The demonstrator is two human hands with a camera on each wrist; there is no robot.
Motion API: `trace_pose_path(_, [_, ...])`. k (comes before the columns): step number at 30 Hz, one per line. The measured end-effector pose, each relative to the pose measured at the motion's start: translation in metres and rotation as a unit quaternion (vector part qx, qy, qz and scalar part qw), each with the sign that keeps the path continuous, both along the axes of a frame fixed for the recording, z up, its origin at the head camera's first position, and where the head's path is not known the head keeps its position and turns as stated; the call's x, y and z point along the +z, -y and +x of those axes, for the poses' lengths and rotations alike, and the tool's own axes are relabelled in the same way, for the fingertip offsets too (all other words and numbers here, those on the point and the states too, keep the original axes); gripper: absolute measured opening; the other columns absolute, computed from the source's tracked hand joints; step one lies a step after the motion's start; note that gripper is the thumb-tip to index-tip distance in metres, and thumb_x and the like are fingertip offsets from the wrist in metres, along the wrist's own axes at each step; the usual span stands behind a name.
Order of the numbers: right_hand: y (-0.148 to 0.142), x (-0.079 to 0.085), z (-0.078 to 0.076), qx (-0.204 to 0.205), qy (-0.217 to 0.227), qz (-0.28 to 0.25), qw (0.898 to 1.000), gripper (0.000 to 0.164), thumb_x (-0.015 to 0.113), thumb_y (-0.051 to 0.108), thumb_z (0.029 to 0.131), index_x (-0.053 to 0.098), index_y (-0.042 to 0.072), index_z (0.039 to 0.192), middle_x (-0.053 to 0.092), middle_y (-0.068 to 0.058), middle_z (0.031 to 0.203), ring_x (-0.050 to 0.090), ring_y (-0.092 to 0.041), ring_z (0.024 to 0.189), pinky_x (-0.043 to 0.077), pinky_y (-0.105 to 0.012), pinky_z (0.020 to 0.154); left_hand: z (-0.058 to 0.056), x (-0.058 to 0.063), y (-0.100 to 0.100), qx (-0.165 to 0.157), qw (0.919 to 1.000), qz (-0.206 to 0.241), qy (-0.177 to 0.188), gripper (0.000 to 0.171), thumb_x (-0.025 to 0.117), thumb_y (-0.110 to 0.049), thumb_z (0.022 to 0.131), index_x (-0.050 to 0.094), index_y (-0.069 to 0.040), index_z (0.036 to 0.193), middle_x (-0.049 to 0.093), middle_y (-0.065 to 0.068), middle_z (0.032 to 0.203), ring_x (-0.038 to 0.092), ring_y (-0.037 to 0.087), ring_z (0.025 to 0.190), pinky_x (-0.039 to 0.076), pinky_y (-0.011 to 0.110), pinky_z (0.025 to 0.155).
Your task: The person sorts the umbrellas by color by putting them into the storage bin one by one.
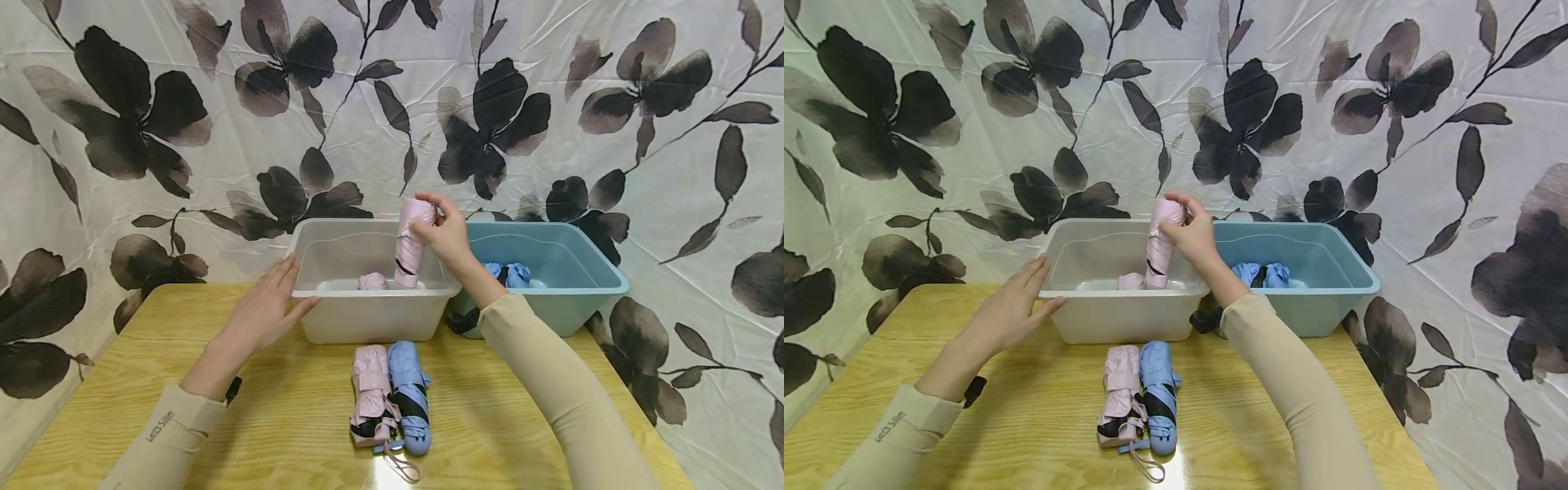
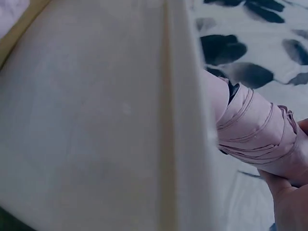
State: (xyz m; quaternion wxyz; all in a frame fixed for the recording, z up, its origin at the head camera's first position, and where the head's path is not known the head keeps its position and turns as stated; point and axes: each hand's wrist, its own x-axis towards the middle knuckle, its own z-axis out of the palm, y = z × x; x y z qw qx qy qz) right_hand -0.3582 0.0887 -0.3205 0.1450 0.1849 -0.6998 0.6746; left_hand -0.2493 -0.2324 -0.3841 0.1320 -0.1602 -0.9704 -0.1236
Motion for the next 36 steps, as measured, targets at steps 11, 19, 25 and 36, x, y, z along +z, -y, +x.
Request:
trace_pose_path(11, [0.015, -0.029, -0.032, -0.009, 0.034, 0.204, 0.978, 0.056, 0.069, -0.008, 0.080, 0.067, 0.007, 0.134, 0.065, -0.018, 0.126, 0.059, -0.024, 0.098, 0.051, -0.030, 0.080, 0.000, -0.003, 0.000, -0.002, 1.0000, 0.005, -0.003, 0.088, 0.050, -0.055, 0.107, 0.026, 0.012, 0.159, 0.017, 0.027, 0.170, 0.018, 0.046, 0.156, 0.020, 0.059, 0.127])
trace_pose_path(19, [0.022, -0.041, -0.045, 0.030, 0.090, 0.313, 0.945, 0.052, 0.069, -0.009, 0.081, 0.069, 0.001, 0.132, 0.067, -0.023, 0.127, 0.058, -0.025, 0.100, 0.051, -0.028, 0.083, 0.001, -0.005, -0.002, -0.002, 1.0000, 0.006, -0.003, 0.088, 0.050, -0.055, 0.107, 0.027, 0.011, 0.159, 0.018, 0.027, 0.170, 0.019, 0.046, 0.156, 0.020, 0.059, 0.126])
trace_pose_path(25, [0.021, -0.045, -0.050, 0.037, 0.145, 0.363, 0.920, 0.054, 0.070, -0.009, 0.079, 0.069, 0.001, 0.132, 0.066, -0.020, 0.127, 0.056, -0.024, 0.101, 0.048, -0.024, 0.079, -0.001, -0.005, -0.003, -0.004, 1.0000, 0.007, -0.004, 0.089, 0.048, -0.057, 0.107, 0.027, 0.011, 0.159, 0.018, 0.027, 0.170, 0.020, 0.046, 0.156, 0.020, 0.059, 0.126])
trace_pose_path(36, [0.024, -0.049, -0.053, 0.089, 0.132, 0.468, 0.869, 0.047, 0.068, -0.002, 0.080, 0.071, 0.001, 0.127, 0.068, -0.015, 0.121, 0.054, -0.021, 0.098, 0.045, -0.022, 0.075, 0.000, -0.001, 0.000, 0.000, 1.0000, 0.005, -0.002, 0.088, 0.050, -0.055, 0.107, 0.026, 0.012, 0.158, 0.017, 0.027, 0.169, 0.018, 0.047, 0.156, 0.019, 0.059, 0.127])
